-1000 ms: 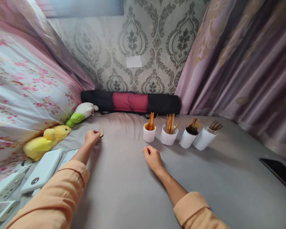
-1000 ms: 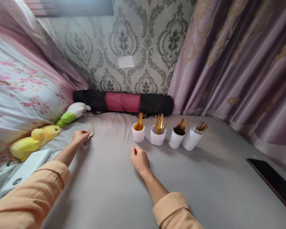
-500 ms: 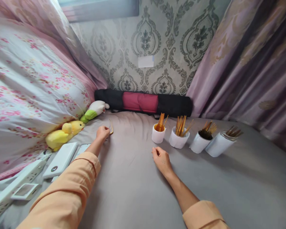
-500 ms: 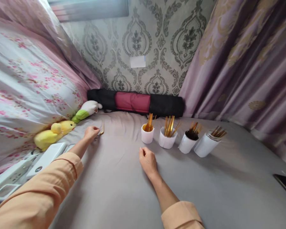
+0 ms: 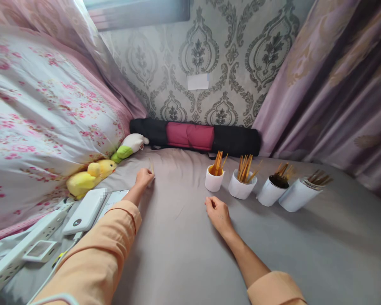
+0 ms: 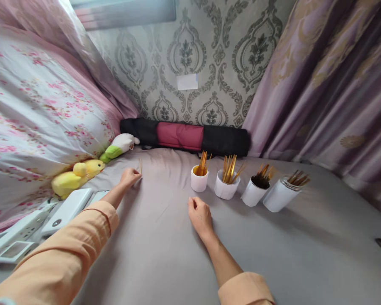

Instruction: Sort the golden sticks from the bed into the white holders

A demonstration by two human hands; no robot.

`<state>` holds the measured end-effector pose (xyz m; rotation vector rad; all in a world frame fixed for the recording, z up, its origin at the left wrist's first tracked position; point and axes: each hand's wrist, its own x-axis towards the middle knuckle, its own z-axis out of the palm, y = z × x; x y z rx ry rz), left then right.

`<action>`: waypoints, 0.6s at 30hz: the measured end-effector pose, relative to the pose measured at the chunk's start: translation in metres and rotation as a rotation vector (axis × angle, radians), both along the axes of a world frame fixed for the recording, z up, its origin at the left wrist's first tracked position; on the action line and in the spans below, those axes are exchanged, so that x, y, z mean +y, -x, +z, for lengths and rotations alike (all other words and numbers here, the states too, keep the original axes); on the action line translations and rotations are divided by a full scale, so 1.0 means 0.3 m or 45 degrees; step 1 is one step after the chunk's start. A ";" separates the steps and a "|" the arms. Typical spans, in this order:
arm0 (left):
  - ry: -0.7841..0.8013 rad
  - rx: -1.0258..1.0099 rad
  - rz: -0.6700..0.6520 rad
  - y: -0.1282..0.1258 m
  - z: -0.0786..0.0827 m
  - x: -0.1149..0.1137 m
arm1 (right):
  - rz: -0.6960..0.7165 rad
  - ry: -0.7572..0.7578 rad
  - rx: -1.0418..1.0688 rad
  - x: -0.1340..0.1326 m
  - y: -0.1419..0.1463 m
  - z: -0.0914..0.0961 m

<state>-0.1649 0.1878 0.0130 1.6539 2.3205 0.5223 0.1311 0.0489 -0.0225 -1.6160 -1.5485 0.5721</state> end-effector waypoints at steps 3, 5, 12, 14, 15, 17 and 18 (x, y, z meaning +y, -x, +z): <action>0.029 0.018 -0.002 -0.001 -0.013 0.003 | 0.005 0.007 0.005 -0.001 0.001 0.000; 0.041 0.024 -0.005 -0.003 -0.019 0.006 | 0.005 0.006 0.004 -0.001 0.001 0.000; 0.045 0.027 0.021 -0.009 -0.025 0.009 | 0.009 0.025 -0.003 -0.003 0.000 0.005; 0.047 0.021 0.037 -0.010 -0.025 0.009 | 0.011 0.026 -0.002 -0.003 0.001 0.005; 0.047 0.017 0.045 -0.010 -0.025 0.008 | 0.010 0.028 0.000 -0.002 0.001 0.004; 0.047 0.006 0.058 -0.012 -0.024 0.006 | 0.009 0.027 0.004 -0.001 0.001 0.004; 0.048 -0.002 0.062 -0.013 -0.023 0.005 | 0.008 0.025 0.006 -0.001 0.001 0.004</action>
